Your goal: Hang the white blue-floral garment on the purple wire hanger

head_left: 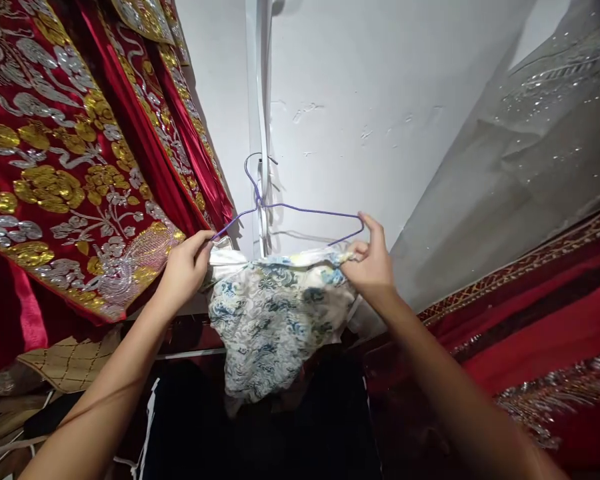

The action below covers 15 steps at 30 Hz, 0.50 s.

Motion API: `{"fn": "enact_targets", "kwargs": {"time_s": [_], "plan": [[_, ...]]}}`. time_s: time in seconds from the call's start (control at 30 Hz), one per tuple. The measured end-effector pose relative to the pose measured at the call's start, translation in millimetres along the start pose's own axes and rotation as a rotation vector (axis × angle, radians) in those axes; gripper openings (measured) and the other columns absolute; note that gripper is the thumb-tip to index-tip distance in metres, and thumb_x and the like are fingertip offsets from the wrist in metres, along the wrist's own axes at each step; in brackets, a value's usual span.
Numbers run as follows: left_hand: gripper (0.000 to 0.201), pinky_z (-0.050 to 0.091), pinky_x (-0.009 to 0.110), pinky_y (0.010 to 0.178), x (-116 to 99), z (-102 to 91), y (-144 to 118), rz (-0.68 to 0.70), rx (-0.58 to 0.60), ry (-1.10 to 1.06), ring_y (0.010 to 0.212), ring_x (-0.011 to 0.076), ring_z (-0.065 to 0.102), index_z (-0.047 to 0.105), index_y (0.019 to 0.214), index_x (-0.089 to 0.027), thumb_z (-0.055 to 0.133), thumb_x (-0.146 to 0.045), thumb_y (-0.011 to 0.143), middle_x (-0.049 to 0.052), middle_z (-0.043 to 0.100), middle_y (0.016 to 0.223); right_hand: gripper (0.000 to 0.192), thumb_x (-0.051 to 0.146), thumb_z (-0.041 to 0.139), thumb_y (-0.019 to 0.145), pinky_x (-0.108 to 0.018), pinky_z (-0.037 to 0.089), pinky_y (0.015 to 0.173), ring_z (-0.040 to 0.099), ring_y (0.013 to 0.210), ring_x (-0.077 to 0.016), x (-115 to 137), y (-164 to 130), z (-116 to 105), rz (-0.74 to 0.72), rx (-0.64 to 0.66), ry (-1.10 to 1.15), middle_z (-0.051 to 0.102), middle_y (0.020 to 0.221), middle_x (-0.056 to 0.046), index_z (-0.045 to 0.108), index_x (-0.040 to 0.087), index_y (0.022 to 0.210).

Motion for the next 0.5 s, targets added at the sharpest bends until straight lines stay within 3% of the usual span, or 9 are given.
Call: {"fn": "enact_targets", "kwargs": {"time_s": [0.03, 0.1, 0.2, 0.3, 0.37, 0.43, 0.5], "plan": [[0.031, 0.05, 0.028, 0.082, -1, 1.6, -1, -0.001, 0.014, 0.007, 0.085, 0.0194, 0.067, 0.066, 0.118, -0.02, 0.047, -0.034, 0.098, 0.004, 0.073, 0.098, 0.098, 0.014, 0.065, 0.065, -0.026, 0.04, 0.058, 0.053, 0.058, -0.0156, 0, 7, -8, -0.017, -0.012, -0.064, 0.058, 0.064, 0.007, 0.033, 0.021, 0.157], [0.031, 0.049, 0.029, 0.082, -4, 0.8, -4, 0.013, 0.018, 0.026, 0.085, 0.0201, 0.066, 0.065, 0.118, -0.02, 0.046, -0.034, 0.098, 0.004, 0.073, 0.099, 0.087, 0.016, 0.066, 0.066, -0.027, 0.04, 0.058, 0.053, 0.057, -0.0159, 0, 23, -19, -0.014, 0.02, -0.196, 0.061, 0.063, 0.004, 0.046, 0.015, 0.151], [0.028, 0.049, 0.033, 0.087, -10, -12.7, -3, 0.037, -0.065, 0.061, 0.092, 0.0227, 0.066, 0.066, 0.114, -0.022, 0.047, -0.033, 0.098, 0.005, 0.073, 0.104, 0.048, 0.017, 0.067, 0.068, -0.028, 0.042, 0.057, 0.059, 0.06, -0.0178, 3, 41, -33, 0.024, 0.135, -0.272, 0.069, 0.067, -0.002, 0.076, 0.012, 0.115], [0.031, 0.05, 0.034, 0.084, -6, -32.4, -1, 0.005, -0.208, -0.01, 0.091, 0.0222, 0.066, 0.059, 0.125, -0.022, 0.05, -0.037, 0.099, 0.006, 0.071, 0.102, 0.019, 0.024, 0.074, 0.071, -0.028, 0.045, 0.056, 0.065, 0.063, -0.0192, 2, 43, -31, 0.12, 0.466, -0.103, 0.074, 0.073, -0.007, 0.08, 0.013, 0.085], [0.043, 0.051, 0.032, 0.081, -3, -38.9, -1, -0.022, -0.271, -0.104, 0.089, 0.0202, 0.066, 0.048, 0.136, -0.019, 0.054, -0.039, 0.098, 0.006, 0.07, 0.099, 0.024, 0.034, 0.08, 0.07, -0.03, 0.048, 0.057, 0.067, 0.062, -0.0203, 1, 37, -28, 0.207, 0.616, 0.072, 0.075, 0.074, -0.008, 0.078, 0.012, 0.08], [0.044, 0.051, 0.03, 0.081, -5, -37.9, -1, -0.021, -0.287, -0.152, 0.092, 0.0191, 0.066, 0.048, 0.135, -0.018, 0.057, -0.04, 0.097, 0.006, 0.069, 0.101, 0.034, 0.044, 0.079, 0.075, -0.034, 0.051, 0.061, 0.071, 0.066, -0.0227, -3, 39, -32, 0.244, 0.499, 0.209, 0.076, 0.077, -0.01, 0.076, 0.011, 0.082], [0.035, 0.051, 0.029, 0.083, -12, -31.4, -2, 0.0, -0.259, -0.139, 0.096, 0.019, 0.067, 0.056, 0.125, -0.018, 0.056, -0.04, 0.098, 0.006, 0.07, 0.105, 0.038, 0.048, 0.068, 0.088, -0.037, 0.054, 0.068, 0.073, 0.08, -0.0241, -5, 40, -37, 0.169, 0.219, 0.256, 0.076, 0.089, -0.01, 0.075, 0.011, 0.093]]}}
Point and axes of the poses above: each hand's wrist, its own y-axis towards the middle knuckle, its own z-axis out of the palm, x = y × z, the point moved 9 cm from there along y, towards the middle knuckle
